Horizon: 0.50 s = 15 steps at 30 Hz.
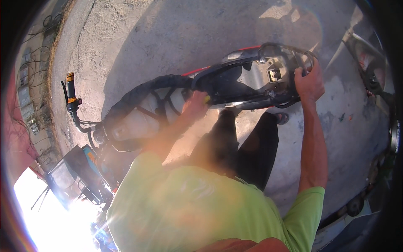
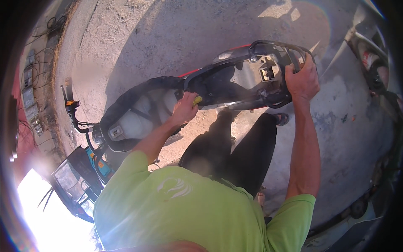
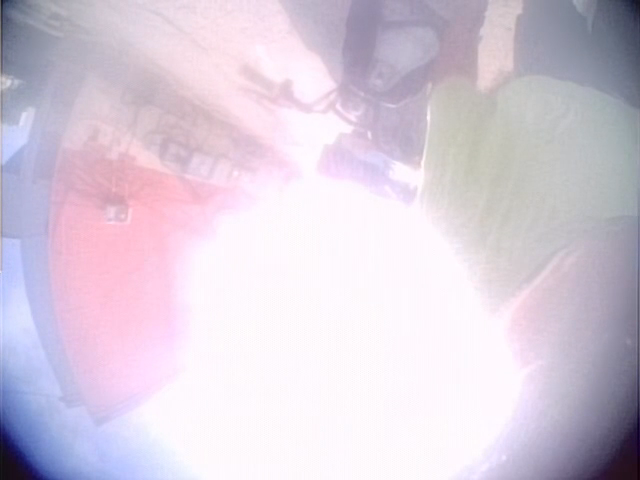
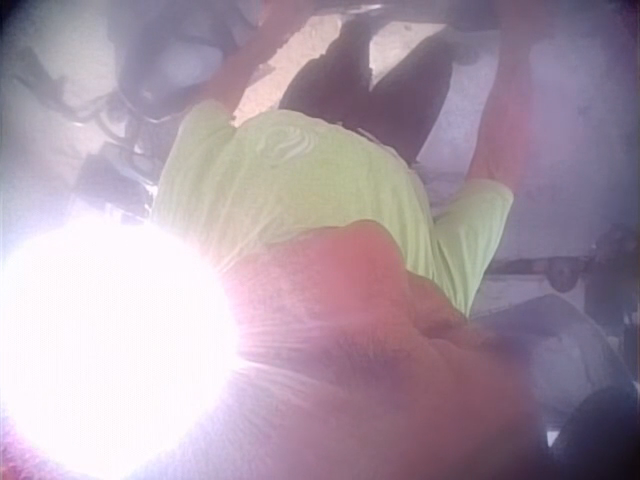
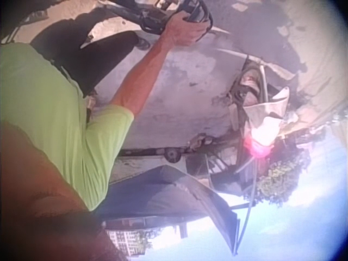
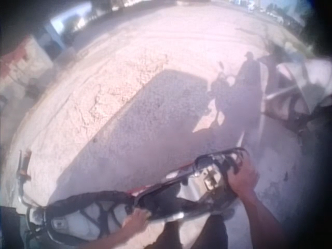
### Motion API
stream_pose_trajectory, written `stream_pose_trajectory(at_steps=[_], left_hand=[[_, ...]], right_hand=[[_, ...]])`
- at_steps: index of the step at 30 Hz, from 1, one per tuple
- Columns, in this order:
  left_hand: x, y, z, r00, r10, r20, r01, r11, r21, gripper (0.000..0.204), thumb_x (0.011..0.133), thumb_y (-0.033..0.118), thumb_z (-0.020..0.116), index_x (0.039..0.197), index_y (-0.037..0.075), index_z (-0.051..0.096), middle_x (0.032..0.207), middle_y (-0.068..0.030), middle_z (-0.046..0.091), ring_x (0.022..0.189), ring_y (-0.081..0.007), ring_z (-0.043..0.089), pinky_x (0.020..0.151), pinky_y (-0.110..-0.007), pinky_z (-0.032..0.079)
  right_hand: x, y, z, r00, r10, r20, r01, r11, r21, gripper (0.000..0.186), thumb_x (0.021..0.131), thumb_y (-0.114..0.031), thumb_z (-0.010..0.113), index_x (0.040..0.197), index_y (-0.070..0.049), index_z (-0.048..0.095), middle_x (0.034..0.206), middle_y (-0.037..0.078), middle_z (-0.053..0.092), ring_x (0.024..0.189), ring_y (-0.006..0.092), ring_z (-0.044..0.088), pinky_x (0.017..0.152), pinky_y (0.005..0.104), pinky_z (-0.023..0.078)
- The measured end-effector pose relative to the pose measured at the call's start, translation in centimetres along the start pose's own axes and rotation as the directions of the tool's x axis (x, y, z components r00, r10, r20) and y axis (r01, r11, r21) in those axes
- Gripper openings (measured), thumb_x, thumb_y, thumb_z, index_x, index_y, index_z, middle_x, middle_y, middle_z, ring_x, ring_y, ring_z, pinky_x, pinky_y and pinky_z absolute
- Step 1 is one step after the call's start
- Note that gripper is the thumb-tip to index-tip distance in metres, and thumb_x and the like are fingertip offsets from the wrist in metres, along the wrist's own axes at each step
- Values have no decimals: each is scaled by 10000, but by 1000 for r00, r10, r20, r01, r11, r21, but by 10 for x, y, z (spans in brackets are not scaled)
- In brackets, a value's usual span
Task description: The person uses a screwdriver to loosen and remove screws from the inner compartment under the seat of a red electric scooter.
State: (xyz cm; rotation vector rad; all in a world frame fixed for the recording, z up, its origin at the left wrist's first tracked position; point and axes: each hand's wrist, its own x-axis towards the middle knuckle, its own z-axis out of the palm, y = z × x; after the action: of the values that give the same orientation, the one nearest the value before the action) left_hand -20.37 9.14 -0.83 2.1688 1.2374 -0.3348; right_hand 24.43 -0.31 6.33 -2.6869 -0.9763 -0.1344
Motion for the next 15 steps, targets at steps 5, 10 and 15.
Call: stream_pose_trajectory(at_steps=[5, 10, 15], left_hand=[[11, 18, -18, 951, -289, 106, 301, 947, -116, 526, 992, 353, 715, 1423, 87, 575, 1396, -212, 607, 1169, -479, 682, 1000, -569, 547], [-7, 3, 1, 996, 0, -84, -3, 1000, -31, 457, 1031, 348, 667, 1386, 71, 590, 1251, -244, 708, 1151, -461, 699, 971, -545, 559], [6, 3, 2, 958, -280, 62, 286, 947, -145, 495, 1030, 385, 678, 1411, 89, 568, 1358, -248, 631, 1160, -477, 686, 972, -557, 558]], right_hand=[[0, 4, 2, 1000, -16, -17, 16, 1000, -11, 695, 841, -384, 762, 1482, -180, 588, 1270, 90, 731, 1171, 336, 720, 942, 516, 596], [-1, 4, 4, 1000, -13, -22, 13, 1000, -4, 692, 837, -383, 767, 1474, -181, 592, 1262, 89, 735, 1166, 337, 723, 938, 512, 598], [-1, 2, 2, 1000, -12, -29, 12, 1000, -20, 684, 839, -383, 769, 1469, -183, 594, 1275, 90, 735, 1164, 342, 724, 936, 513, 598]])
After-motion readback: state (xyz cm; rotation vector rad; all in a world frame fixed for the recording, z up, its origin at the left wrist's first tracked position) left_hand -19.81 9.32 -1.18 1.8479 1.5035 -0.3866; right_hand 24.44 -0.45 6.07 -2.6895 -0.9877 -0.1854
